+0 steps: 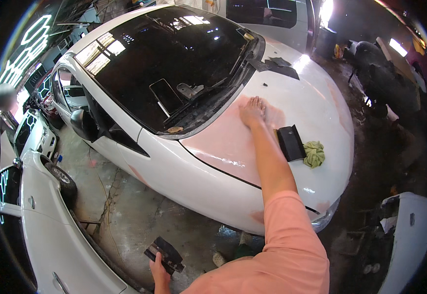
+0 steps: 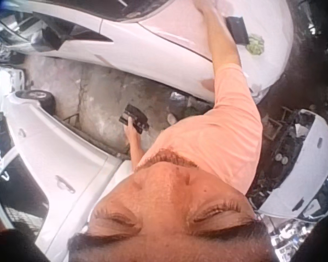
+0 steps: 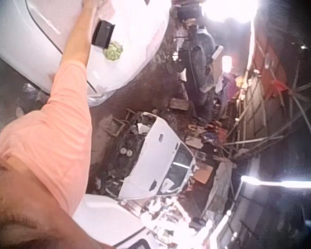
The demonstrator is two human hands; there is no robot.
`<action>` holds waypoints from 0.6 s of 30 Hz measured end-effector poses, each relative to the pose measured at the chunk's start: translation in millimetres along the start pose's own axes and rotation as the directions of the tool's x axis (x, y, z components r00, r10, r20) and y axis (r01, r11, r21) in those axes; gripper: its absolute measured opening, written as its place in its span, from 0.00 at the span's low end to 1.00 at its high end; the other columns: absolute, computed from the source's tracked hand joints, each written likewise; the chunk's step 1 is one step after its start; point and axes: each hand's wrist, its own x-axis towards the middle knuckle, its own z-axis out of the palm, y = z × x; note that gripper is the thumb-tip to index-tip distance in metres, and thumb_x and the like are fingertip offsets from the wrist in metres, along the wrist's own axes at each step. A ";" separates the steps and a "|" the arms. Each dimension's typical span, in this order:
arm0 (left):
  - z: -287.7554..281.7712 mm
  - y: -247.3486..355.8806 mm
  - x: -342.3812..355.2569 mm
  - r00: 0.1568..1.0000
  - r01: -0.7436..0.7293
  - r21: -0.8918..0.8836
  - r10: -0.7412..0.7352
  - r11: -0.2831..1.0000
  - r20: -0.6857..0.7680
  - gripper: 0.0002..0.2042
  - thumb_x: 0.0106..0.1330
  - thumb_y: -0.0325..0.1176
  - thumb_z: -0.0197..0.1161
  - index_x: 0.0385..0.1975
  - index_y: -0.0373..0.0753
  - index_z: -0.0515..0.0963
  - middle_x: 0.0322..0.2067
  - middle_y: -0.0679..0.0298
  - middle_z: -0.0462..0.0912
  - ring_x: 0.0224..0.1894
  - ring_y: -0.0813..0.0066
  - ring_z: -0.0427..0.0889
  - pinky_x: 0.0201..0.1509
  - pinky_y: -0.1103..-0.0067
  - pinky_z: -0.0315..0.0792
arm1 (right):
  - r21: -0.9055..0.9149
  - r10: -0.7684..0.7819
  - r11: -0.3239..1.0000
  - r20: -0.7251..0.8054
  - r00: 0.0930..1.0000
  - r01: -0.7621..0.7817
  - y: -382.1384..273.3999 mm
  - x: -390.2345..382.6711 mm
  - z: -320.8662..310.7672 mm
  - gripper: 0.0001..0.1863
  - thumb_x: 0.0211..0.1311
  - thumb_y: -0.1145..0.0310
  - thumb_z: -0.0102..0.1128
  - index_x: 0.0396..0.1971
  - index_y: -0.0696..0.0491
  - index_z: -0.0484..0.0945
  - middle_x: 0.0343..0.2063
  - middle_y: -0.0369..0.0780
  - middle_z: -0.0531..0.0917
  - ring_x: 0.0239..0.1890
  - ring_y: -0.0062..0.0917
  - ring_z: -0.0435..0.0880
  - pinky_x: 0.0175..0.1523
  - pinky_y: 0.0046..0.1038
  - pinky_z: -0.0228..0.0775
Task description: The person sands the surface of a white car hood using a sanding block, periodically wiping the area with a cloth and rinsing the block in a bucket of water.
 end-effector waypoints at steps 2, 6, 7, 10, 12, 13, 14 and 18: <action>-0.3 5.1 -4.1 0.999 -0.013 0.020 0.014 1.000 -0.039 0.19 0.77 0.33 0.61 0.64 0.35 0.72 0.52 0.59 0.84 0.49 0.66 0.85 0.54 0.68 0.80 | -0.007 0.045 0.999 -0.055 0.997 -0.045 3.1 17.1 2.9 0.44 0.82 0.43 0.33 0.80 0.66 0.48 0.82 0.54 0.46 0.85 0.46 0.41 0.86 0.47 0.30; -9.3 3.2 1.2 0.994 -0.012 0.018 0.014 1.000 -0.105 0.18 0.78 0.33 0.61 0.63 0.34 0.72 0.51 0.59 0.84 0.48 0.66 0.86 0.53 0.68 0.81 | 0.018 0.054 0.998 -0.069 0.996 -0.053 4.9 8.6 9.0 0.44 0.80 0.43 0.35 0.80 0.65 0.48 0.82 0.54 0.46 0.85 0.46 0.39 0.86 0.47 0.27; -12.5 3.5 5.2 0.996 -0.007 0.018 0.009 1.000 -0.085 0.18 0.78 0.33 0.61 0.63 0.34 0.72 0.51 0.59 0.84 0.48 0.66 0.86 0.53 0.68 0.81 | 0.009 0.065 0.998 -0.058 0.996 -0.065 2.2 -2.9 13.2 0.44 0.80 0.43 0.36 0.80 0.65 0.48 0.82 0.54 0.46 0.85 0.46 0.39 0.86 0.47 0.27; -15.7 11.2 14.2 1.000 0.011 0.015 -0.011 1.000 -0.027 0.18 0.78 0.32 0.60 0.63 0.34 0.72 0.51 0.58 0.84 0.49 0.65 0.86 0.54 0.68 0.81 | 0.002 0.061 0.998 -0.032 0.998 -0.061 -18.4 -48.4 14.0 0.45 0.80 0.43 0.37 0.80 0.65 0.48 0.82 0.54 0.46 0.85 0.46 0.40 0.86 0.46 0.28; -16.8 19.4 19.6 0.999 0.036 0.015 -0.036 0.999 0.014 0.18 0.78 0.32 0.60 0.63 0.34 0.72 0.51 0.58 0.84 0.49 0.65 0.86 0.54 0.68 0.81 | 0.022 0.054 0.998 -0.038 0.998 -0.053 -33.1 -78.5 10.4 0.45 0.80 0.43 0.37 0.80 0.65 0.48 0.82 0.54 0.47 0.85 0.46 0.41 0.86 0.45 0.29; -16.7 23.3 21.7 0.999 0.019 0.010 -0.019 1.000 0.044 0.18 0.78 0.32 0.60 0.63 0.33 0.72 0.51 0.58 0.84 0.49 0.64 0.86 0.54 0.68 0.81 | 0.037 0.052 0.998 -0.045 0.998 -0.050 -39.1 -92.5 9.7 0.45 0.80 0.43 0.37 0.80 0.65 0.49 0.82 0.55 0.47 0.85 0.46 0.41 0.86 0.45 0.30; -16.4 26.2 22.9 0.997 0.003 0.005 -0.003 1.000 0.077 0.18 0.78 0.32 0.60 0.63 0.33 0.72 0.51 0.57 0.84 0.48 0.64 0.86 0.54 0.68 0.81 | 0.052 0.051 0.997 -0.055 0.997 -0.048 -43.8 -106.9 8.2 0.45 0.80 0.43 0.38 0.80 0.65 0.49 0.82 0.55 0.47 0.85 0.46 0.42 0.86 0.45 0.30; -22.4 38.4 25.4 0.986 -0.055 0.021 0.051 0.998 0.158 0.18 0.78 0.32 0.59 0.64 0.33 0.73 0.52 0.57 0.84 0.49 0.63 0.86 0.54 0.68 0.81 | 0.056 0.059 0.997 -0.067 0.996 -0.056 -62.8 -149.1 10.1 0.45 0.80 0.42 0.37 0.80 0.65 0.49 0.82 0.55 0.47 0.85 0.47 0.42 0.86 0.45 0.31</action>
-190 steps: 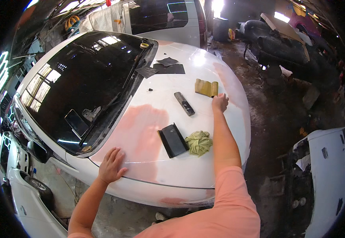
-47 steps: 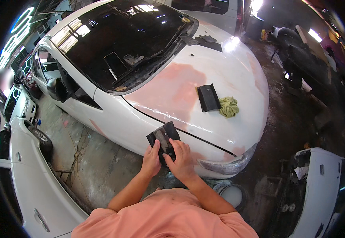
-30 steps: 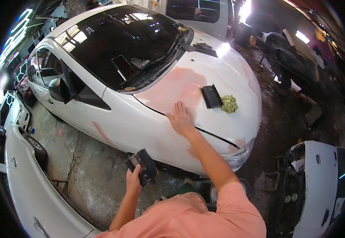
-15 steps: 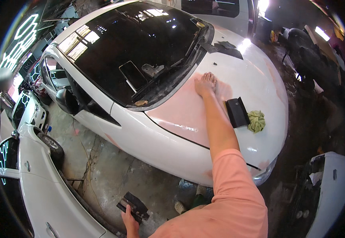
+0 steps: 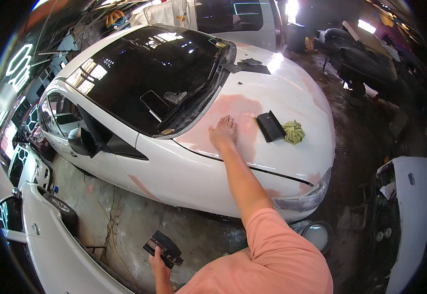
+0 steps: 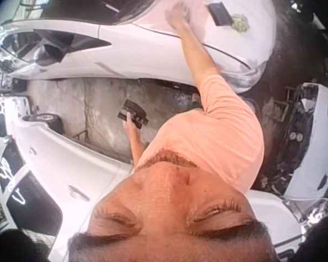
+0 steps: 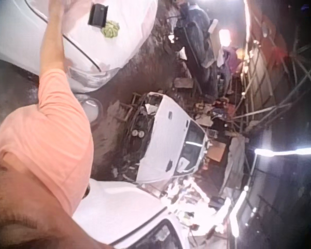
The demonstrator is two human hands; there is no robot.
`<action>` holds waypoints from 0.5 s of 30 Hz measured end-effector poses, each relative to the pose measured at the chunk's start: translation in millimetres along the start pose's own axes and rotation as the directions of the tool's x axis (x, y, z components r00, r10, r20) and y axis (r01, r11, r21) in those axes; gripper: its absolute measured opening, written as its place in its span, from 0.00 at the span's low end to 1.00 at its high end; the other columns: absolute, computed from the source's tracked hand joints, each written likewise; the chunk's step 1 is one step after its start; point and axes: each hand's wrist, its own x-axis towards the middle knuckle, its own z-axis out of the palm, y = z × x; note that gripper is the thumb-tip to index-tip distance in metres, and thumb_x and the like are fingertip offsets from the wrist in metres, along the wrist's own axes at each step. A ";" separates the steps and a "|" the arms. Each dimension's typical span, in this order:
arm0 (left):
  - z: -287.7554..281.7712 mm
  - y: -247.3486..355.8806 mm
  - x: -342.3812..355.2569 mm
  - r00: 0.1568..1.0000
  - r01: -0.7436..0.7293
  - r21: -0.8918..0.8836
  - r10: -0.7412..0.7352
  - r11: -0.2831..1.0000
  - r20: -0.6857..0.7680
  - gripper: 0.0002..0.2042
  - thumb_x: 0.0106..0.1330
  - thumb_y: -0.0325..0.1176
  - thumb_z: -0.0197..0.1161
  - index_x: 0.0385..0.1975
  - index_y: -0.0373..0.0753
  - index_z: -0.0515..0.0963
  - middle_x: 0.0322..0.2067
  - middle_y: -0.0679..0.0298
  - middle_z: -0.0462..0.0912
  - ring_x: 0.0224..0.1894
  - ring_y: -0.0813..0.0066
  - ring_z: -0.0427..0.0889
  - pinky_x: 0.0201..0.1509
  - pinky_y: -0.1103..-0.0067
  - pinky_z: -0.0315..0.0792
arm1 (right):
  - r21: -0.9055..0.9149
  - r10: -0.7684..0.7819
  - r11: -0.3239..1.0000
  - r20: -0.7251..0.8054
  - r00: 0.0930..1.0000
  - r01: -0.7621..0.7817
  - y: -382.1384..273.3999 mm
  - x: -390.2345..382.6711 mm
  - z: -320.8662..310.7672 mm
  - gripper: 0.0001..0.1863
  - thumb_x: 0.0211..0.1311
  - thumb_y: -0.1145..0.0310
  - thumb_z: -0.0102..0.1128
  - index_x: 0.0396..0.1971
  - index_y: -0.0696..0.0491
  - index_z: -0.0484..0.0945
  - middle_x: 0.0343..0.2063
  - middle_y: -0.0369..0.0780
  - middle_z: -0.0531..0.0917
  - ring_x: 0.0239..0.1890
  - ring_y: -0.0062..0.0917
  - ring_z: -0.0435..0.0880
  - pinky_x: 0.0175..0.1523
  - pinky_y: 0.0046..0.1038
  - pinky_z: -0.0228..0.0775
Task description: The person sands the surface of a white car hood using a sanding block, periodically wiping the area with a cloth and rinsing the block in a bucket of water.
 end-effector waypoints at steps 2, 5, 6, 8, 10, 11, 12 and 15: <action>-3.6 6.7 -5.6 1.000 -0.005 0.005 0.005 1.000 0.009 0.18 0.78 0.32 0.59 0.64 0.33 0.73 0.52 0.57 0.84 0.50 0.63 0.86 0.55 0.67 0.81 | -0.006 0.003 1.000 -0.010 1.000 -0.003 -5.8 -17.4 1.6 0.45 0.81 0.42 0.36 0.80 0.65 0.50 0.82 0.56 0.48 0.85 0.48 0.42 0.86 0.46 0.31; -18.7 8.9 -12.8 1.000 0.012 0.012 -0.012 1.000 -0.001 0.19 0.78 0.32 0.59 0.64 0.33 0.73 0.54 0.57 0.84 0.51 0.63 0.85 0.56 0.67 0.80 | -0.034 -0.005 0.999 -0.006 1.000 0.004 -13.2 -38.4 4.0 0.45 0.81 0.41 0.36 0.80 0.65 0.50 0.82 0.56 0.48 0.85 0.48 0.42 0.86 0.46 0.31; -25.7 7.8 -14.7 1.000 0.022 0.014 -0.022 1.000 -0.006 0.19 0.78 0.32 0.60 0.65 0.34 0.73 0.54 0.57 0.83 0.52 0.63 0.85 0.56 0.67 0.80 | -0.028 -0.010 1.000 -0.019 1.000 0.009 -15.2 -45.6 5.8 0.45 0.80 0.41 0.37 0.79 0.65 0.50 0.82 0.56 0.48 0.85 0.47 0.42 0.86 0.45 0.31; -40.3 2.2 -13.7 1.000 0.016 0.016 -0.016 1.000 -0.003 0.19 0.78 0.32 0.60 0.65 0.33 0.73 0.54 0.57 0.83 0.52 0.63 0.85 0.57 0.66 0.80 | -0.016 -0.021 1.000 -0.042 0.999 0.021 -20.1 -60.6 8.7 0.45 0.80 0.42 0.38 0.79 0.65 0.51 0.81 0.56 0.49 0.85 0.46 0.43 0.86 0.45 0.30; -51.3 -2.0 -13.4 1.000 0.007 0.018 -0.007 1.000 0.017 0.19 0.78 0.32 0.60 0.65 0.34 0.72 0.54 0.57 0.83 0.53 0.64 0.85 0.57 0.66 0.80 | -0.004 -0.033 0.999 -0.043 0.999 0.032 -25.2 -74.7 10.1 0.45 0.80 0.42 0.38 0.79 0.65 0.51 0.81 0.56 0.49 0.85 0.47 0.43 0.86 0.45 0.30; -49.1 1.1 -15.4 0.999 0.004 0.019 -0.004 1.000 0.037 0.20 0.78 0.32 0.60 0.65 0.34 0.72 0.55 0.57 0.83 0.53 0.64 0.85 0.57 0.67 0.80 | 0.000 -0.036 0.999 -0.042 0.998 0.036 -26.4 -82.6 10.0 0.45 0.80 0.42 0.38 0.79 0.65 0.51 0.81 0.56 0.49 0.85 0.47 0.42 0.86 0.45 0.29; -45.3 4.0 -15.9 0.998 0.001 0.020 -0.002 1.000 0.058 0.20 0.78 0.32 0.60 0.65 0.34 0.72 0.55 0.57 0.83 0.53 0.64 0.85 0.57 0.67 0.80 | 0.003 -0.052 0.999 -0.039 0.998 0.052 -27.8 -90.0 9.8 0.45 0.80 0.42 0.38 0.79 0.65 0.51 0.81 0.56 0.49 0.85 0.47 0.42 0.86 0.45 0.30; -28.4 8.5 -8.4 0.990 0.042 0.024 -0.045 0.999 0.137 0.20 0.78 0.33 0.60 0.66 0.34 0.72 0.55 0.58 0.83 0.53 0.65 0.85 0.58 0.68 0.80 | 0.036 -0.116 0.992 -0.026 0.993 0.117 -20.3 -110.8 4.4 0.44 0.80 0.43 0.39 0.79 0.65 0.53 0.81 0.56 0.51 0.84 0.47 0.45 0.86 0.44 0.33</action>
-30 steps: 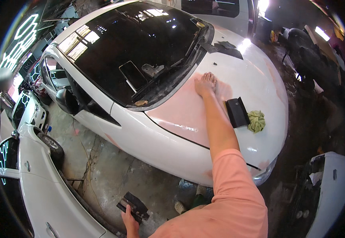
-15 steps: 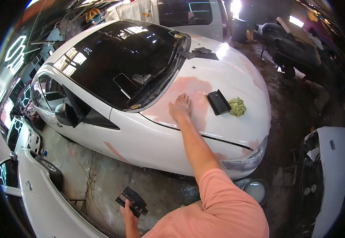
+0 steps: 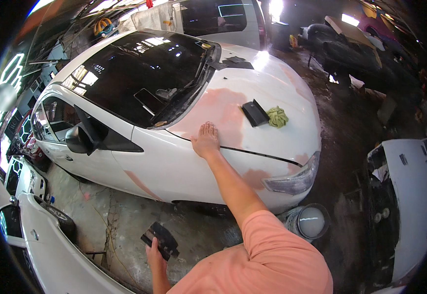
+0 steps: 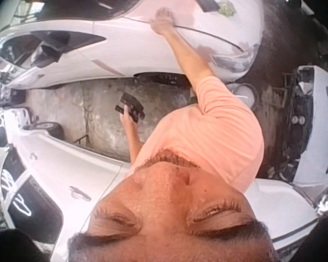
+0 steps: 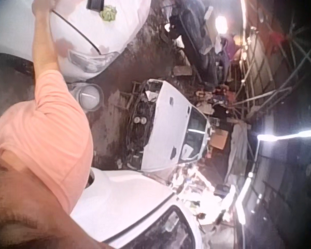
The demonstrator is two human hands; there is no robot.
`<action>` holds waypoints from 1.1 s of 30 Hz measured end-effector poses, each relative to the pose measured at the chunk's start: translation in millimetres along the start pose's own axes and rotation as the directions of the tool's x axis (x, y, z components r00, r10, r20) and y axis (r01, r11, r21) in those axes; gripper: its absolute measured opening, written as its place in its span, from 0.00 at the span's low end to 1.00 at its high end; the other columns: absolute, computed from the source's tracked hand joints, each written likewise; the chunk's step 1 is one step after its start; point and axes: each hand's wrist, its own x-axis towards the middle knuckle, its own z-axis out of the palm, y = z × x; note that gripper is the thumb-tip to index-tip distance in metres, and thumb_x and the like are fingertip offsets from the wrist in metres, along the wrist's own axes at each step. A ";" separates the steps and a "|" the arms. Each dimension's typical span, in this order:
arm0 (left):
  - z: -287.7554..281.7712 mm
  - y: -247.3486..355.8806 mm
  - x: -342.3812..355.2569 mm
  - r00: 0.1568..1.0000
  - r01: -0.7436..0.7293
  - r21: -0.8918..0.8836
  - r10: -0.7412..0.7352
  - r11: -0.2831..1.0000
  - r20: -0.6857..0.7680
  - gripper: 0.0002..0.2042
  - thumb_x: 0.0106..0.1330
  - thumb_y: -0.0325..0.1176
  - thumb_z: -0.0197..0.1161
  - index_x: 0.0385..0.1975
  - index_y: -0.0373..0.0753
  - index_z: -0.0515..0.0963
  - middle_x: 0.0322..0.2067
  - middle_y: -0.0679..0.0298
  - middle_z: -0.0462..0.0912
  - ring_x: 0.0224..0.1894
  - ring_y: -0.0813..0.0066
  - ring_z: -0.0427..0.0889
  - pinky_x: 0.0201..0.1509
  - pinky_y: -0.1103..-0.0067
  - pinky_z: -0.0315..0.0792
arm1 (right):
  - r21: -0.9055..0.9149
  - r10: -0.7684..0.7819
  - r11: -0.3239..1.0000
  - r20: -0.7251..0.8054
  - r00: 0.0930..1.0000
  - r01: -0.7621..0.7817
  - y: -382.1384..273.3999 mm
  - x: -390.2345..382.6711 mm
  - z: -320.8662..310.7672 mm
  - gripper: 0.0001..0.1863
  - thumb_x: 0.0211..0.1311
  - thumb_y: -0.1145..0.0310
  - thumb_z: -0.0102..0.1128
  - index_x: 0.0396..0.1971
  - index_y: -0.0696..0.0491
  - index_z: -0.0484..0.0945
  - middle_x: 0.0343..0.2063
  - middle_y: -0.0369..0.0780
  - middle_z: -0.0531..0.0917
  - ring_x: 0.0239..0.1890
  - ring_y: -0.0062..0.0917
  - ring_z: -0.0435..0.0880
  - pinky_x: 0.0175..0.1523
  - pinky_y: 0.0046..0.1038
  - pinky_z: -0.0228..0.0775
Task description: The person sands the surface of a white car hood using a sanding block, periodically wiping the area with a cloth and rinsing the block in a bucket of water.
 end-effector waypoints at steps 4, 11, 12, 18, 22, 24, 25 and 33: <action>52.8 6.8 19.7 0.977 0.048 -0.076 -0.031 0.996 0.209 0.20 0.79 0.33 0.60 0.66 0.35 0.72 0.56 0.59 0.84 0.53 0.66 0.85 0.58 0.69 0.80 | 0.246 -0.194 0.953 0.042 0.980 0.178 19.3 -53.5 -3.8 0.40 0.79 0.45 0.48 0.76 0.63 0.60 0.77 0.55 0.62 0.79 0.46 0.60 0.82 0.45 0.49; 179.5 -1.5 28.8 0.827 0.243 -0.032 -0.190 0.969 0.529 0.16 0.80 0.34 0.58 0.63 0.36 0.75 0.53 0.62 0.85 0.50 0.70 0.87 0.56 0.69 0.82 | 0.855 -0.271 -0.192 0.425 0.863 -0.481 49.0 -251.3 -1.8 0.34 0.79 0.44 0.56 0.71 0.55 0.70 0.58 0.38 0.82 0.56 0.22 0.82 0.59 0.28 0.75; 193.3 -8.4 26.7 0.796 0.268 0.012 -0.228 0.963 0.561 0.16 0.80 0.34 0.58 0.63 0.36 0.75 0.53 0.62 0.85 0.51 0.71 0.86 0.56 0.71 0.82 | 0.823 -0.320 -0.291 0.397 0.860 -0.488 62.8 -264.8 -3.4 0.33 0.79 0.46 0.57 0.71 0.55 0.70 0.56 0.36 0.82 0.54 0.19 0.83 0.56 0.26 0.76; 239.5 -57.7 7.3 0.689 0.301 0.167 -0.336 0.939 0.642 0.14 0.81 0.36 0.59 0.60 0.37 0.76 0.51 0.65 0.85 0.50 0.76 0.84 0.55 0.74 0.80 | 0.907 0.088 -0.129 0.413 0.907 -0.401 105.0 -309.1 -54.3 0.26 0.72 0.70 0.66 0.66 0.60 0.73 0.54 0.38 0.84 0.53 0.19 0.83 0.57 0.28 0.78; 276.0 -82.2 -17.1 0.601 0.300 0.294 -0.419 0.908 0.681 0.15 0.81 0.37 0.58 0.60 0.37 0.75 0.51 0.65 0.84 0.52 0.77 0.82 0.59 0.74 0.76 | 0.908 0.186 0.085 0.391 0.902 -0.411 147.3 -341.3 -59.3 0.26 0.73 0.67 0.67 0.66 0.60 0.75 0.51 0.39 0.86 0.50 0.20 0.84 0.54 0.29 0.76; 292.4 -110.7 -33.0 0.667 0.099 0.410 -0.367 0.906 0.649 0.15 0.83 0.36 0.56 0.61 0.34 0.75 0.55 0.64 0.81 0.56 0.78 0.78 0.62 0.77 0.71 | 0.756 0.370 0.498 0.258 0.893 -0.425 159.9 -357.7 -61.4 0.26 0.73 0.66 0.66 0.66 0.61 0.75 0.51 0.41 0.87 0.51 0.23 0.85 0.57 0.29 0.76; 298.3 -129.2 -32.1 0.653 0.057 0.476 -0.394 0.877 0.647 0.16 0.83 0.40 0.56 0.59 0.36 0.76 0.51 0.66 0.81 0.52 0.77 0.77 0.59 0.76 0.70 | 0.751 0.314 0.642 -0.076 0.946 -0.153 161.0 -367.2 -61.4 0.27 0.71 0.68 0.65 0.66 0.63 0.73 0.56 0.46 0.85 0.54 0.34 0.85 0.63 0.34 0.75; 358.9 -271.4 -54.3 0.384 -0.532 0.643 -0.520 0.551 0.763 0.20 0.81 0.42 0.49 0.50 0.32 0.82 0.44 0.60 0.85 0.44 0.68 0.80 0.49 0.70 0.72 | 0.216 0.317 0.942 -0.308 0.897 -0.259 240.2 -426.0 -63.7 0.37 0.58 0.70 0.72 0.67 0.62 0.71 0.66 0.52 0.76 0.66 0.48 0.76 0.69 0.47 0.69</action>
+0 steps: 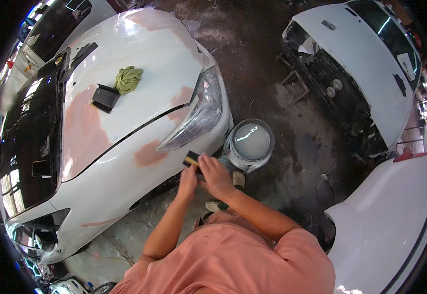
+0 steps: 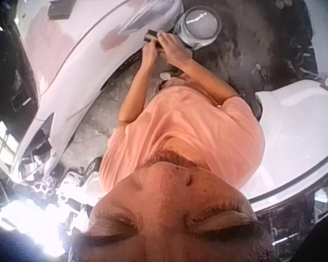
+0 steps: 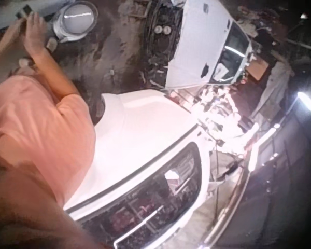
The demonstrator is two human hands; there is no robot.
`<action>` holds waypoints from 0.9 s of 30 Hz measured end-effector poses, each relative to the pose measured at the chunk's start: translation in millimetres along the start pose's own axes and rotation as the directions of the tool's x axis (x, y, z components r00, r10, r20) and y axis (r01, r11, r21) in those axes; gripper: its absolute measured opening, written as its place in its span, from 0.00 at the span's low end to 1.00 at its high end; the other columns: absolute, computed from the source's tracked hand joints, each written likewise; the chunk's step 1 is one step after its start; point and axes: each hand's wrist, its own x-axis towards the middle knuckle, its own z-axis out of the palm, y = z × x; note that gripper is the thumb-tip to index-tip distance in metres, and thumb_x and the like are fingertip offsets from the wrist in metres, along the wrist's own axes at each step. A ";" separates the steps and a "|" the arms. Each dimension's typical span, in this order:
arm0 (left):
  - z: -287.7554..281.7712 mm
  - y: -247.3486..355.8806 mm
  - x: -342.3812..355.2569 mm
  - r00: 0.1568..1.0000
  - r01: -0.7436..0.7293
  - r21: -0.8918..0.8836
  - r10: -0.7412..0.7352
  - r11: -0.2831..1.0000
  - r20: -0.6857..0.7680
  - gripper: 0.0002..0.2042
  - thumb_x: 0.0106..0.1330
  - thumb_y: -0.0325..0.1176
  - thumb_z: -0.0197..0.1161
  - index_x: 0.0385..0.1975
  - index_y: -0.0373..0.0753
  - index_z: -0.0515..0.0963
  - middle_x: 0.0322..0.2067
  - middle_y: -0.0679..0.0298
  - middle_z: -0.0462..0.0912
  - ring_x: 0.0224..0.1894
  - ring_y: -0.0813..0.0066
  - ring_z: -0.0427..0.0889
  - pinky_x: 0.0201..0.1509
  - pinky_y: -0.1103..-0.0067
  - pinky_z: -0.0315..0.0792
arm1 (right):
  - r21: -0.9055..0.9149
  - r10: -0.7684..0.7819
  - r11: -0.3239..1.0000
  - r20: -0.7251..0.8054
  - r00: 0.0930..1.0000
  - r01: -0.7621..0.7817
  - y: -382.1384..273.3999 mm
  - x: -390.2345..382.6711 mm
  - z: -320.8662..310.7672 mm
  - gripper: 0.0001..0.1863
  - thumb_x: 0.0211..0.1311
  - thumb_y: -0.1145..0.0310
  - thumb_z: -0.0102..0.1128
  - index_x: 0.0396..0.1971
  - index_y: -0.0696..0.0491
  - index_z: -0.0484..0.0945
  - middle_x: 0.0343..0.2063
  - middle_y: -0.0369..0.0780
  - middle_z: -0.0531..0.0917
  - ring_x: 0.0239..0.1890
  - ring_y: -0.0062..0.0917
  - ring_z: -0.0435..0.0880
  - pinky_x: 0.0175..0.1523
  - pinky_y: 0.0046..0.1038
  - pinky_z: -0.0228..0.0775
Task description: The person sands the surface of a white car hood using a sanding block, periodically wiping the area with a cloth and rinsing the block in a bucket of water.
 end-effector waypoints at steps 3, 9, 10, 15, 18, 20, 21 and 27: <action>44.8 -3.6 37.3 0.987 0.048 0.021 -0.050 0.999 0.152 0.23 0.80 0.44 0.50 0.56 0.29 0.81 0.54 0.52 0.85 0.55 0.60 0.81 0.60 0.67 0.71 | -0.121 0.116 0.985 -0.045 0.992 -0.120 56.0 -5.7 1.4 0.34 0.58 0.70 0.71 0.66 0.61 0.73 0.62 0.50 0.80 0.62 0.47 0.80 0.66 0.46 0.71; -66.7 110.8 132.7 0.867 -0.317 0.448 0.447 0.836 -0.221 0.34 0.71 0.43 0.71 0.71 0.32 0.69 0.67 0.41 0.73 0.71 0.43 0.70 0.78 0.58 0.60 | 0.213 0.697 0.685 0.088 0.711 -0.697 179.5 -12.1 -9.9 0.26 0.74 0.58 0.62 0.63 0.60 0.75 0.53 0.60 0.83 0.57 0.57 0.81 0.62 0.48 0.72; -113.2 126.4 169.1 0.782 -0.273 0.665 0.563 0.695 -0.268 0.38 0.67 0.43 0.75 0.72 0.33 0.66 0.69 0.40 0.70 0.71 0.38 0.67 0.78 0.55 0.58 | 0.131 0.730 0.652 0.161 0.665 -0.747 213.9 -19.2 -3.1 0.27 0.74 0.57 0.62 0.63 0.61 0.75 0.52 0.59 0.84 0.55 0.55 0.82 0.60 0.47 0.73; -236.5 222.8 281.8 0.814 0.268 0.918 0.441 0.293 -0.378 0.51 0.61 0.71 0.66 0.80 0.47 0.59 0.74 0.35 0.62 0.79 0.29 0.52 0.82 0.46 0.44 | 0.369 0.846 0.108 0.454 0.280 -0.923 353.6 -47.1 51.5 0.30 0.73 0.59 0.66 0.64 0.65 0.74 0.53 0.51 0.85 0.54 0.43 0.84 0.59 0.42 0.72; -244.9 227.2 303.2 0.869 0.229 0.888 0.327 0.399 -0.371 0.37 0.62 0.67 0.68 0.65 0.47 0.78 0.58 0.44 0.82 0.74 0.43 0.68 0.80 0.42 0.46 | 0.229 0.888 0.035 0.440 0.135 -0.973 403.2 -54.2 92.6 0.31 0.72 0.62 0.66 0.68 0.63 0.72 0.60 0.52 0.81 0.60 0.42 0.82 0.64 0.41 0.71; -242.3 223.2 317.1 0.863 0.163 0.904 0.387 0.396 -0.325 0.28 0.65 0.59 0.68 0.55 0.45 0.81 0.53 0.49 0.84 0.68 0.47 0.74 0.80 0.41 0.48 | 0.154 0.898 0.048 0.426 0.110 -0.987 410.6 -47.0 105.5 0.31 0.72 0.65 0.64 0.70 0.63 0.70 0.63 0.52 0.79 0.62 0.42 0.80 0.66 0.40 0.69; -237.2 227.0 324.7 0.859 0.119 0.912 0.421 0.393 -0.293 0.23 0.67 0.55 0.68 0.51 0.43 0.83 0.50 0.51 0.85 0.65 0.50 0.78 0.79 0.41 0.49 | 0.121 0.906 0.051 0.411 0.096 -0.991 412.8 -42.1 108.4 0.31 0.72 0.66 0.62 0.71 0.63 0.70 0.64 0.52 0.79 0.63 0.42 0.80 0.67 0.39 0.68; -222.5 271.7 341.6 0.839 -0.033 0.754 0.428 0.656 -0.336 0.19 0.76 0.50 0.60 0.49 0.39 0.81 0.49 0.48 0.84 0.54 0.46 0.83 0.72 0.50 0.65 | 0.134 0.834 0.078 0.534 0.138 -0.988 423.3 -43.4 122.9 0.33 0.69 0.66 0.60 0.70 0.66 0.69 0.67 0.57 0.76 0.68 0.48 0.77 0.70 0.44 0.67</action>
